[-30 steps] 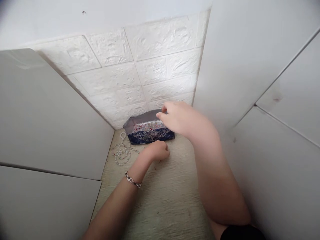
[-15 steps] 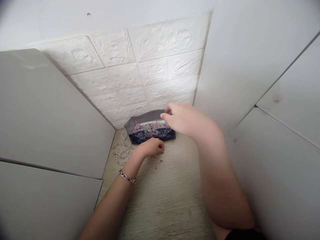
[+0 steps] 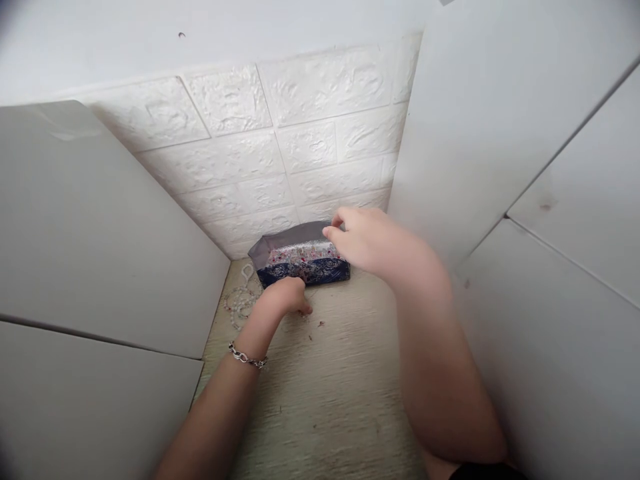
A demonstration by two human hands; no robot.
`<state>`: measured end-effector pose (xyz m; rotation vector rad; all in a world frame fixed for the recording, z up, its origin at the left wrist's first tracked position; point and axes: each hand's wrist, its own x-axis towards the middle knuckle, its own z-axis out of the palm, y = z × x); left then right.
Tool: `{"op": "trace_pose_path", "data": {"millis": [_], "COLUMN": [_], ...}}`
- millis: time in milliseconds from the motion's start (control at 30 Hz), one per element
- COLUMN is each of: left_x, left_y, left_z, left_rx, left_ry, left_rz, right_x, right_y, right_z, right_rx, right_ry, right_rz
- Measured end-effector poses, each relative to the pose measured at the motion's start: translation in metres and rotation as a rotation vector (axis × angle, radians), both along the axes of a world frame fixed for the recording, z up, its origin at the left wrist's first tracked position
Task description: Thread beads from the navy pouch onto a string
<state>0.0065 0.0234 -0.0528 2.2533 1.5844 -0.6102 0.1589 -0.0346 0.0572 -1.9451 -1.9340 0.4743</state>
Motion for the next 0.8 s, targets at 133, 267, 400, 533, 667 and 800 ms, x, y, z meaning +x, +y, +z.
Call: {"op": "trace_pose_path", "data": {"millis": [133, 267, 400, 533, 667, 800], "left_x": [-0.005, -0.002, 0.002, -0.002, -0.016, -0.033], "left_y": [0.0, 0.001, 0.002, 0.004, 0.007, 0.005], "left_z": [0.003, -0.002, -0.009, -0.008, 0.004, 0.032], "left_rx": [0.093, 0.107, 0.03, -0.069, -0.219, -0.268], "left_ry": [-0.022, -0.038, -0.055, -0.122, -0.387, -0.902], "left_rz": [0.047, 0.042, -0.018, -0.084, -0.07, -0.046], "right_x": [0.0, -0.002, -0.005, -0.004, -0.004, -0.014], "right_y": [0.001, 0.003, 0.003, 0.006, 0.018, 0.036], "right_z": [-0.002, -0.003, -0.005, -0.007, -0.012, -0.023], "right_rx": [0.0, -0.004, -0.003, -0.003, 0.05, 0.119], "right_ry": [0.008, 0.008, -0.002, 0.014, 0.089, 0.26], "right_rz": [0.001, 0.026, 0.031, 0.041, 0.034, 0.161]}}
